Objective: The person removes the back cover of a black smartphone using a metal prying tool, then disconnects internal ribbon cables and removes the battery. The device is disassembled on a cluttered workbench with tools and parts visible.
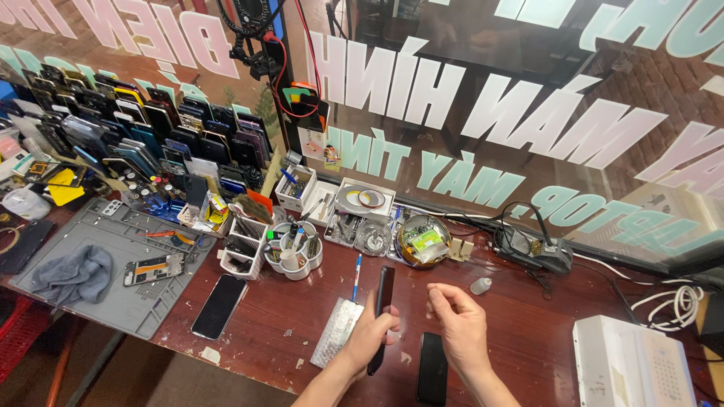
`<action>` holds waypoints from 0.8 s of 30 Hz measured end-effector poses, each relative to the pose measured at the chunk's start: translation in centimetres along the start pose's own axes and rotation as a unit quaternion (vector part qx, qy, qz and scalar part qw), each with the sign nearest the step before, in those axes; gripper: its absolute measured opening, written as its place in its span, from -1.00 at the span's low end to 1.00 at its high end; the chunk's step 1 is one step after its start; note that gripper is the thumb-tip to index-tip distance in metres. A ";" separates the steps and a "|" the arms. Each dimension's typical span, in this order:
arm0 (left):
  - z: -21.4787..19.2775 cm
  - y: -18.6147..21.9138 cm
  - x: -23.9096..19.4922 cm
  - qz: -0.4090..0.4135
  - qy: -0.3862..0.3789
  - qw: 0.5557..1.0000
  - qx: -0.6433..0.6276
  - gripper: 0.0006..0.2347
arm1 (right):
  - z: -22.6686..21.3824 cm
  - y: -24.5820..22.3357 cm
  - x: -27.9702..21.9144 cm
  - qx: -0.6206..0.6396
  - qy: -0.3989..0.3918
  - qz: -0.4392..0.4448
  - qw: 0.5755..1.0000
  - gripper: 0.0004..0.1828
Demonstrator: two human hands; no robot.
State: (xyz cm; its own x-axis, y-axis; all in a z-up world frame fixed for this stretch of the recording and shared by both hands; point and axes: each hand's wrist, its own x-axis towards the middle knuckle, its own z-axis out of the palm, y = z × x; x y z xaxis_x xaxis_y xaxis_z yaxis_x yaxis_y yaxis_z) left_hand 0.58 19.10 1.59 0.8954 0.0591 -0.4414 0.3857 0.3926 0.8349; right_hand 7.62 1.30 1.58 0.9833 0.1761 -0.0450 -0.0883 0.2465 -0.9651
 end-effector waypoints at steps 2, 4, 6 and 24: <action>0.6 0.0 -0.3 0.078 0.003 0.994 0.070 -0.32 | 0.8 -1.0 -0.6 -0.039 0.007 -0.027 0.999 -0.81; 1.2 -0.5 -0.7 0.118 0.013 0.986 0.113 -0.28 | 1.6 -1.7 -1.6 -0.065 0.017 -0.048 0.997 -0.83; 1.6 -0.8 -0.8 0.123 0.036 0.983 0.129 -0.27 | 2.4 -2.2 -2.2 -0.077 0.023 -0.063 0.995 -0.84; 4.0 -1.1 -2.1 0.090 0.077 0.985 0.122 -0.31 | 1.8 -1.8 -4.4 -0.072 -0.016 -0.071 0.995 -0.85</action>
State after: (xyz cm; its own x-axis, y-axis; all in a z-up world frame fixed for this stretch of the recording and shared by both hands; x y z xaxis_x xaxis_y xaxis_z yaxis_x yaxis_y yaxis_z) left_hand -0.81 14.84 2.87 0.9172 0.2531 -0.3076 0.2824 0.1315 0.9502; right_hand 3.14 1.80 3.97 0.9786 0.1802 0.0997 0.0762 0.1331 -0.9882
